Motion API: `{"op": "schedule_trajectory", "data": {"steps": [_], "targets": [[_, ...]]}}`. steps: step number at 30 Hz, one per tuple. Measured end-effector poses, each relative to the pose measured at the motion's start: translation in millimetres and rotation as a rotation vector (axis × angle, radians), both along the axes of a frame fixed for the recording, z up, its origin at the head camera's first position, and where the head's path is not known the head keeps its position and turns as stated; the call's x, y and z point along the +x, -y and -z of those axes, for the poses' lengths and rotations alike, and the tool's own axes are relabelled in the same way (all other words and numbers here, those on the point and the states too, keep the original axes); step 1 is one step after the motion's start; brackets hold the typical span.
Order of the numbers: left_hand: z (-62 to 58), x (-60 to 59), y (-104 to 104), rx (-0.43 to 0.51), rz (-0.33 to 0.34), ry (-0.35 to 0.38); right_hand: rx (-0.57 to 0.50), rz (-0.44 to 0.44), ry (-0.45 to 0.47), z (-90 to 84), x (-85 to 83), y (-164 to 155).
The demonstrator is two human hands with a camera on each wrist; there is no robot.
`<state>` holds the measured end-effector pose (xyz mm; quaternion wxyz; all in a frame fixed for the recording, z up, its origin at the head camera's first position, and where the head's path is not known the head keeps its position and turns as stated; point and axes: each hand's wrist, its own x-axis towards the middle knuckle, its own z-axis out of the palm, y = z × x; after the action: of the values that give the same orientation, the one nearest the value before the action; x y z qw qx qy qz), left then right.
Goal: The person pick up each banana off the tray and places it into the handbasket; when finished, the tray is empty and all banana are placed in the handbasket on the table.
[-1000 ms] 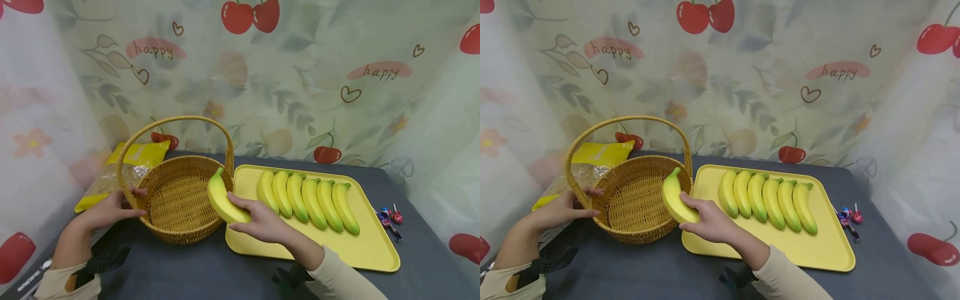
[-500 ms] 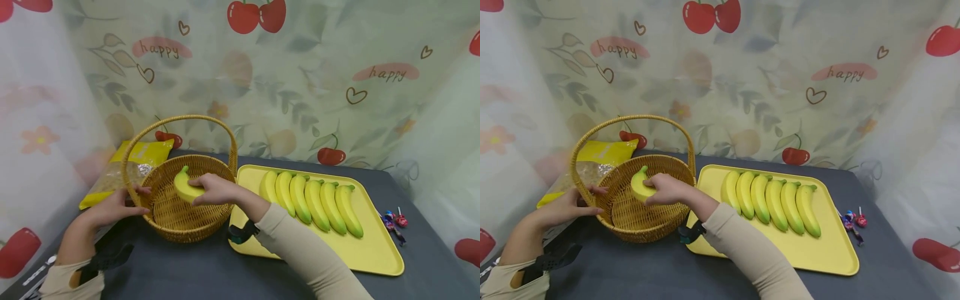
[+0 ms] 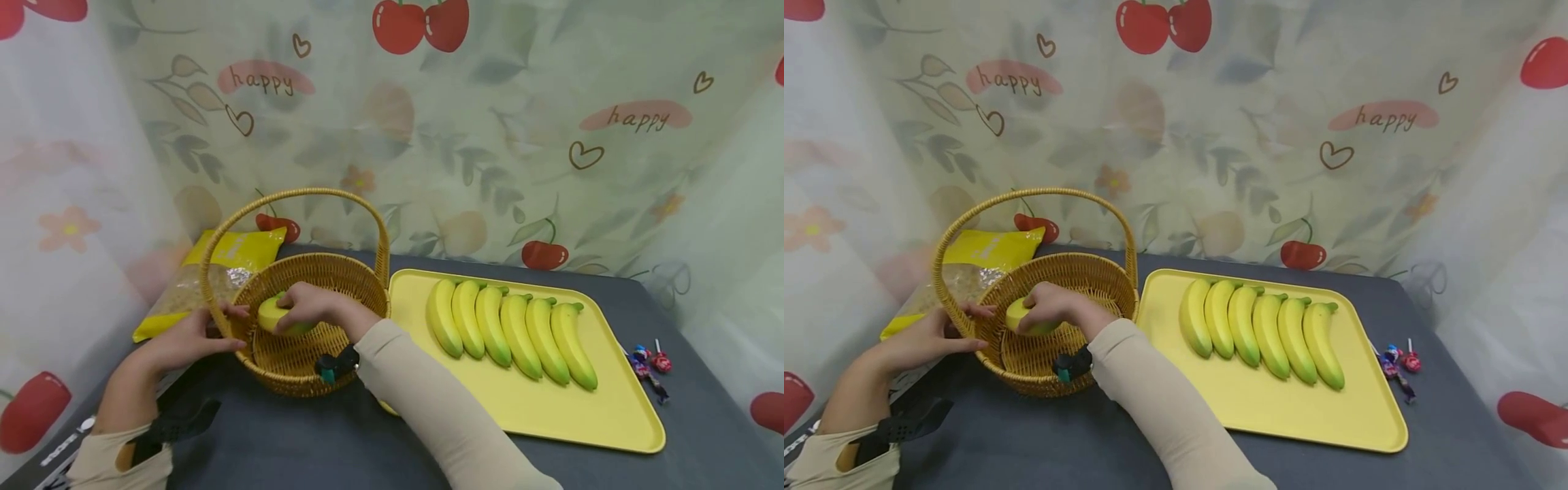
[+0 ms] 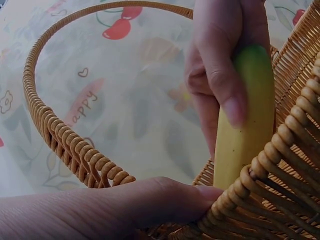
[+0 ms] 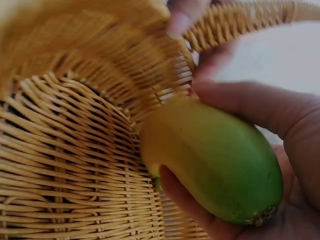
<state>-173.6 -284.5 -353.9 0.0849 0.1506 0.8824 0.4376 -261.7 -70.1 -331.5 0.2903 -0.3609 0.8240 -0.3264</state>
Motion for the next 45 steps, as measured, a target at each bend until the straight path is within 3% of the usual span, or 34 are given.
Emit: {"op": "schedule_trajectory", "data": {"steps": [8,13,16,21,32,39,45], "targets": [[-1.1,-0.9,2.4,-0.003,0.005,0.029,0.003,0.012,0.241,8.5,-5.1,10.2],[0.5,-0.3,2.8,-0.013,0.005,0.034,0.014,0.04,0.338,18.7,-3.7,18.4],[0.3,0.3,3.7,-0.019,-0.02,0.052,0.035,0.046,0.324,21.7,-2.6,19.6],[-0.3,1.5,3.7,-0.027,-0.04,0.075,0.102,-0.021,0.225,22.9,-2.1,18.7],[-2.8,-0.2,0.4,-0.026,-0.011,0.048,0.144,-0.047,0.124,19.3,-5.1,10.5],[-3.2,-2.8,-1.1,-0.025,-0.004,0.052,0.076,-0.03,0.182,14.6,-6.7,1.0],[-0.7,-2.8,-0.3,-0.01,0.004,0.033,0.036,0.027,0.113,3.5,-5.5,-14.7]]}}
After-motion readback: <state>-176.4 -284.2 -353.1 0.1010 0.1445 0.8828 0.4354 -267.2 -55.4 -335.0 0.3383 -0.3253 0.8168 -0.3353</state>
